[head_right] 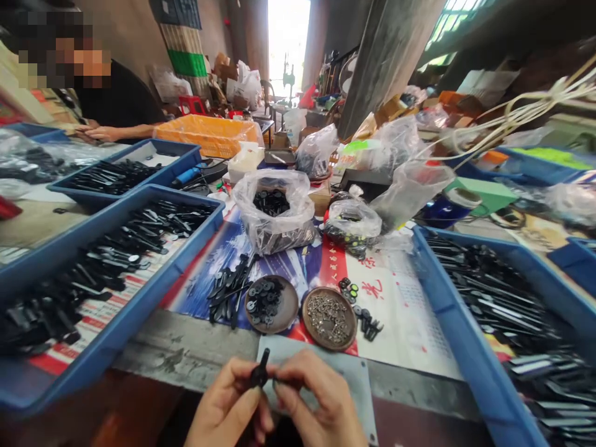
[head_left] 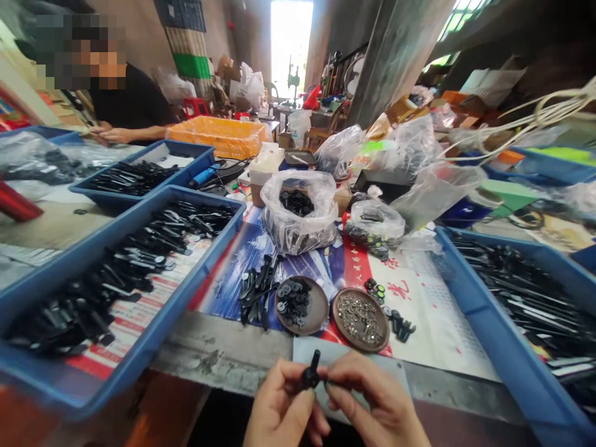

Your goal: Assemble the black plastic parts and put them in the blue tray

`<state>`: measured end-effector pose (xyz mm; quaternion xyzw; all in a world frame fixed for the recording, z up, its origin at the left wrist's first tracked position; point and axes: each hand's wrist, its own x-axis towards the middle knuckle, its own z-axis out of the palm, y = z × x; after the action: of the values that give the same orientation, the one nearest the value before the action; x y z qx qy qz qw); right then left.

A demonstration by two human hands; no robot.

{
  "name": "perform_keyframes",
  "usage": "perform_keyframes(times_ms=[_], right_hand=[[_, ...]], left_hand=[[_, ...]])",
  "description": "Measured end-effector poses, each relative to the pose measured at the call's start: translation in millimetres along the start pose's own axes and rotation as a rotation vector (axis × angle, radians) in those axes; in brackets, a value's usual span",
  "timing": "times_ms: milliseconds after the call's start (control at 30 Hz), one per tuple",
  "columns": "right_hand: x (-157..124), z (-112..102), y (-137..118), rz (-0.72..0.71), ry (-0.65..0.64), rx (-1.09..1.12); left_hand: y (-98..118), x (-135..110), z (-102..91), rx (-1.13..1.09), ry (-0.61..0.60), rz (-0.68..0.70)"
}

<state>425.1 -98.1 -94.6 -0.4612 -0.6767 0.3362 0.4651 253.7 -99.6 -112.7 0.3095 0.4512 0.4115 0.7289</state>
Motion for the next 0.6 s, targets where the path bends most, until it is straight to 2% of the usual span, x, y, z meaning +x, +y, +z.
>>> perform_keyframes(times_ms=[67,167,367,500,600], right_hand=[[-4.0,12.3,0.1,-0.013,0.072,0.003],[-6.1,21.5,-2.7,-0.051,0.145,-0.136],[-15.1,28.9,-1.7,-0.198,0.146,-0.429],[-17.4,28.8,5.0,-0.218,0.128,-0.45],[-17.2,26.1,6.9,-0.174,0.148,-0.382]], left_hand=[[2.2,-4.6,2.5,-0.004,-0.029,0.034],[2.7,-10.8,0.9,-0.02,-0.038,0.071],[-0.3,-16.2,-7.1,-0.054,-0.038,0.123],[-0.1,-15.5,-8.1,-0.07,-0.069,0.093],[0.8,-13.7,-7.7,-0.09,-0.077,0.063]])
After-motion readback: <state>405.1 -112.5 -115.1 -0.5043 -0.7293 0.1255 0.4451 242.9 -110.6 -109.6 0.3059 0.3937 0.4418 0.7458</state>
